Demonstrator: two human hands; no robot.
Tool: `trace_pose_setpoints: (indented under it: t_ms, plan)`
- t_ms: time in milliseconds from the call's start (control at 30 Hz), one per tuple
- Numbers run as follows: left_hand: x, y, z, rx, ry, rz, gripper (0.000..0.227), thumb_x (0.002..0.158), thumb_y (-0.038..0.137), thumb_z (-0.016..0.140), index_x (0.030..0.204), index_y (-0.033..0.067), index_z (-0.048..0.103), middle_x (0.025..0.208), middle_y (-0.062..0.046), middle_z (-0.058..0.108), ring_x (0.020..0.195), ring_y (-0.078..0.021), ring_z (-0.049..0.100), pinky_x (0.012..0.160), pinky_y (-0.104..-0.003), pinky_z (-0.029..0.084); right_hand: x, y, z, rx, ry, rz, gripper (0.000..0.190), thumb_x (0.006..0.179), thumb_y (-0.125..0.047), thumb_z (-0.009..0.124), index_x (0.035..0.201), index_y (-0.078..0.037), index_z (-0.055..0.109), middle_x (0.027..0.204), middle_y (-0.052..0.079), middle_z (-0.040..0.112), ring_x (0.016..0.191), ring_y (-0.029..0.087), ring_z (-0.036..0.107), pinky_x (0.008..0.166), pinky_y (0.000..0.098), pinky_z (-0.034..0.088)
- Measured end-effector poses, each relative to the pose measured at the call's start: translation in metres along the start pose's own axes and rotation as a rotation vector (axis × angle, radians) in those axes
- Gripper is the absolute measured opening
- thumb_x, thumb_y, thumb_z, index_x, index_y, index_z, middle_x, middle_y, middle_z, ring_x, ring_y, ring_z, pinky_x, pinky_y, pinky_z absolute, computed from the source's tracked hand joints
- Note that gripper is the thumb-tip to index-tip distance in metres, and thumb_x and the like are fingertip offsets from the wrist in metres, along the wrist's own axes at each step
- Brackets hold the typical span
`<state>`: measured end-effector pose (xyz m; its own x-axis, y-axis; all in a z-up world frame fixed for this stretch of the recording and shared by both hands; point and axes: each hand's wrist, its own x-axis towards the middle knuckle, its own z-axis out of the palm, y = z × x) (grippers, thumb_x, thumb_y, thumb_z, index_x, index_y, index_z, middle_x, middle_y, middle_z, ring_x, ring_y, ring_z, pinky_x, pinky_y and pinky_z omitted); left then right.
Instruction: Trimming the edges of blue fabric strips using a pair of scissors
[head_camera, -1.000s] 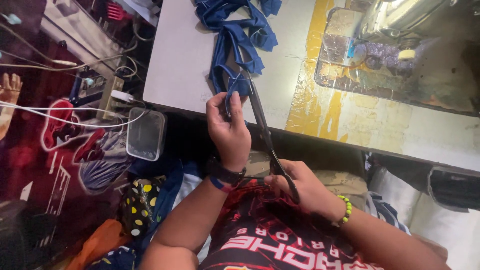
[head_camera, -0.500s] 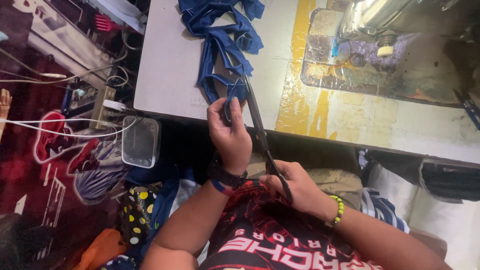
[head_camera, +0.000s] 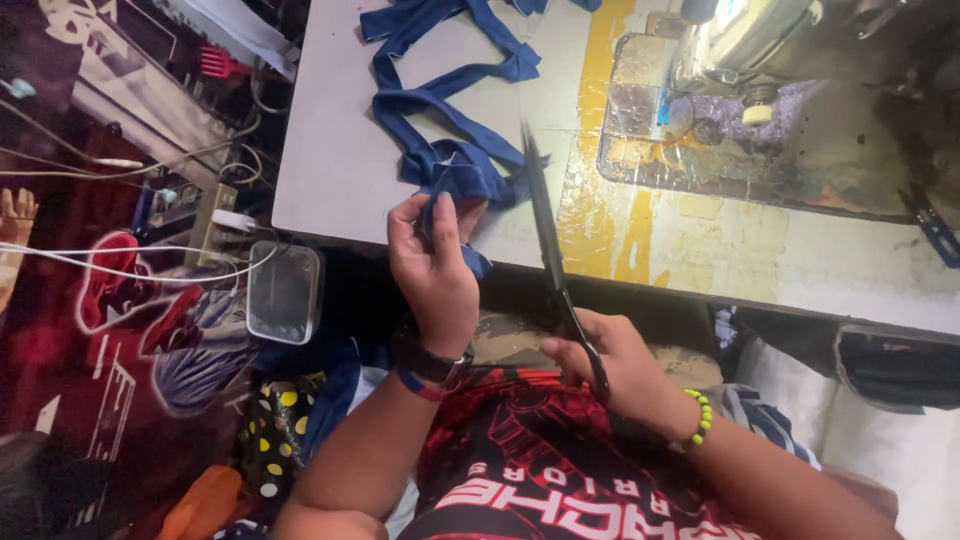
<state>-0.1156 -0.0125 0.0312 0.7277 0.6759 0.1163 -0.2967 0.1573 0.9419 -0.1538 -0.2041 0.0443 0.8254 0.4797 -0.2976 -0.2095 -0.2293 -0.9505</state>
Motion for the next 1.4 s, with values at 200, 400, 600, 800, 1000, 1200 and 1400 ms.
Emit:
trace_pose_setpoints:
  t_ms: [200, 400, 600, 800, 1000, 1200, 1400]
  plan:
    - [-0.007, 0.007, 0.007, 0.153, -0.014, 0.087, 0.017, 0.104, 0.012, 0.061, 0.108, -0.0030, 0.054, 0.097, -0.018, 0.065, 0.091, -0.0264, 0.075, 0.081, -0.034, 0.067, -0.016, 0.004, 0.004, 0.066, -0.111, 0.071, 0.026, 0.078, -0.027, 0.076, 0.064, -0.007, 0.067, 0.050, 0.009, 0.066, 0.055, 0.019, 0.062, 0.056, 0.0320, 0.050]
    - [-0.021, 0.009, 0.006, 0.304, -0.051, 0.220, 0.013, 0.104, 0.016, 0.060, 0.111, 0.0049, 0.057, 0.099, -0.009, 0.065, 0.090, -0.0153, 0.066, 0.082, -0.026, 0.057, -0.027, 0.004, 0.001, -0.067, -0.229, 0.102, 0.037, 0.093, -0.038, 0.067, 0.071, -0.013, 0.054, 0.060, -0.002, 0.057, 0.058, 0.009, 0.047, 0.053, 0.0294, 0.037]
    - [-0.031, 0.013, 0.010, 0.350, -0.063, 0.217, 0.014, 0.104, 0.016, 0.061, 0.111, 0.0044, 0.057, 0.097, -0.006, 0.062, 0.084, -0.0125, 0.061, 0.078, -0.026, 0.054, -0.031, -0.001, 0.004, -0.157, -0.197, 0.031, 0.041, 0.091, -0.050, 0.062, 0.072, -0.014, 0.066, 0.060, -0.003, 0.069, 0.056, 0.010, 0.061, 0.056, 0.0286, 0.046]
    - [-0.037, 0.015, 0.014, 0.299, -0.065, 0.184, 0.014, 0.104, 0.017, 0.060, 0.111, 0.0057, 0.056, 0.096, -0.005, 0.062, 0.081, -0.0110, 0.060, 0.074, -0.024, 0.053, -0.035, 0.002, 0.010, -0.175, -0.145, 0.036, 0.036, 0.096, -0.037, 0.062, 0.069, -0.014, 0.055, 0.057, -0.004, 0.060, 0.055, 0.007, 0.047, 0.050, 0.0305, 0.041]
    - [-0.031, -0.022, 0.013, 0.511, -0.431, 0.395, 0.027, 0.113, 0.015, 0.038, 0.135, 0.0022, 0.048, 0.145, -0.017, 0.058, 0.147, -0.0358, 0.048, 0.126, -0.045, 0.040, -0.041, 0.022, -0.001, -0.144, 0.079, -0.040, 0.032, 0.090, -0.030, 0.070, 0.064, -0.014, 0.062, 0.056, -0.003, 0.063, 0.054, 0.009, 0.054, 0.050, 0.0280, 0.042]
    - [0.029, -0.106, 0.032, 1.410, -0.751, 0.690, 0.032, 0.095, -0.001, 0.037, 0.119, 0.0050, 0.058, 0.152, -0.025, 0.049, 0.140, -0.0529, 0.044, 0.118, -0.059, 0.034, -0.045, 0.019, -0.023, -0.246, 0.164, -0.196, 0.036, 0.095, -0.032, 0.064, 0.066, -0.012, 0.057, 0.054, -0.003, 0.060, 0.051, 0.009, 0.051, 0.049, 0.0268, 0.040]
    - [0.098, -0.002, 0.024, 0.819, -0.542, 0.580, 0.017, 0.094, -0.003, 0.060, 0.111, 0.0016, 0.061, 0.111, -0.018, 0.064, 0.106, -0.0375, 0.063, 0.095, -0.043, 0.047, -0.064, 0.043, -0.085, -0.710, 0.317, -0.182, 0.035, 0.075, -0.047, 0.078, 0.056, -0.019, 0.072, 0.072, -0.004, 0.076, 0.094, 0.011, 0.075, 0.076, 0.0309, 0.055]
